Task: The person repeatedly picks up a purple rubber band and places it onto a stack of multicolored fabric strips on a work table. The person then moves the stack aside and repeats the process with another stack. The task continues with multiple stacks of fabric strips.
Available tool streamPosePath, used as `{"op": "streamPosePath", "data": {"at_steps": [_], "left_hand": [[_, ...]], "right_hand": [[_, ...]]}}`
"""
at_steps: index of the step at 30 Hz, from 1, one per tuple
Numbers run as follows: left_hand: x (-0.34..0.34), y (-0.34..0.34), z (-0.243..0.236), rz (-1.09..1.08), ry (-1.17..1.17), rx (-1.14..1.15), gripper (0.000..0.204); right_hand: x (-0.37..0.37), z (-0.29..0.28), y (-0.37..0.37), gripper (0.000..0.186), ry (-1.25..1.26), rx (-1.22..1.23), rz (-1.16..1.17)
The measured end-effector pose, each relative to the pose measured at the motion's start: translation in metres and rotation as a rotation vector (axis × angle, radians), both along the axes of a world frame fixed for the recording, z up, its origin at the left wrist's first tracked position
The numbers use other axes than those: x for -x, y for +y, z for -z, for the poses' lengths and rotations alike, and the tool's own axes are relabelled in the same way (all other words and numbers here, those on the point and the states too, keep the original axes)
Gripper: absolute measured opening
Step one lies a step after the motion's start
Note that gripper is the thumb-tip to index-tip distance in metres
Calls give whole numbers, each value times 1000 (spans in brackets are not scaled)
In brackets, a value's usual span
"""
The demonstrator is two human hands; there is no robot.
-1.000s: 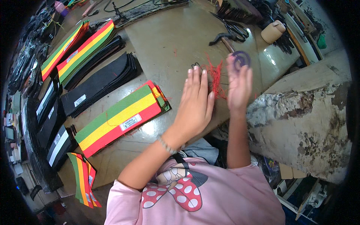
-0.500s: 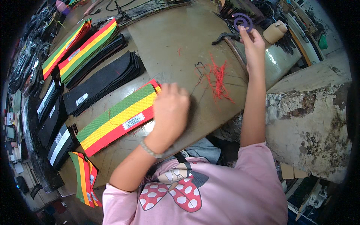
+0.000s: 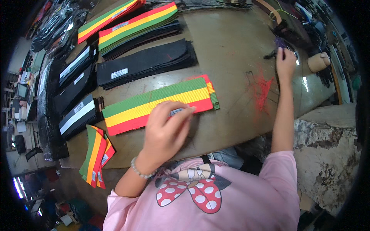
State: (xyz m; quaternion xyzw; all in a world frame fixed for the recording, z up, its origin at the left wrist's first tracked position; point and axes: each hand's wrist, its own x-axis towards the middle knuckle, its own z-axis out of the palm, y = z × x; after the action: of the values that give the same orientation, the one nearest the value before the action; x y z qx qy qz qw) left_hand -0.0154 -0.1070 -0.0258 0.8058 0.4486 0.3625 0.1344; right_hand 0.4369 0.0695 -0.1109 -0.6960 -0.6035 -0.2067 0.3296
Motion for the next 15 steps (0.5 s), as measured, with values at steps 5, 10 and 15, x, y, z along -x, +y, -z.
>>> {"op": "streamPosePath", "data": {"at_steps": [5, 10, 15], "left_hand": [[58, -21, -6, -256, 12, 58, 25], [51, -24, 18, -212, 85, 10, 43], [45, -22, 37, -212, 102, -100, 32]], "right_hand": [[4, -10, 0, 35, 40, 89, 45], [121, -73, -37, 38, 570, 109, -214], [276, -75, -150, 14, 1081, 442, -846]]}}
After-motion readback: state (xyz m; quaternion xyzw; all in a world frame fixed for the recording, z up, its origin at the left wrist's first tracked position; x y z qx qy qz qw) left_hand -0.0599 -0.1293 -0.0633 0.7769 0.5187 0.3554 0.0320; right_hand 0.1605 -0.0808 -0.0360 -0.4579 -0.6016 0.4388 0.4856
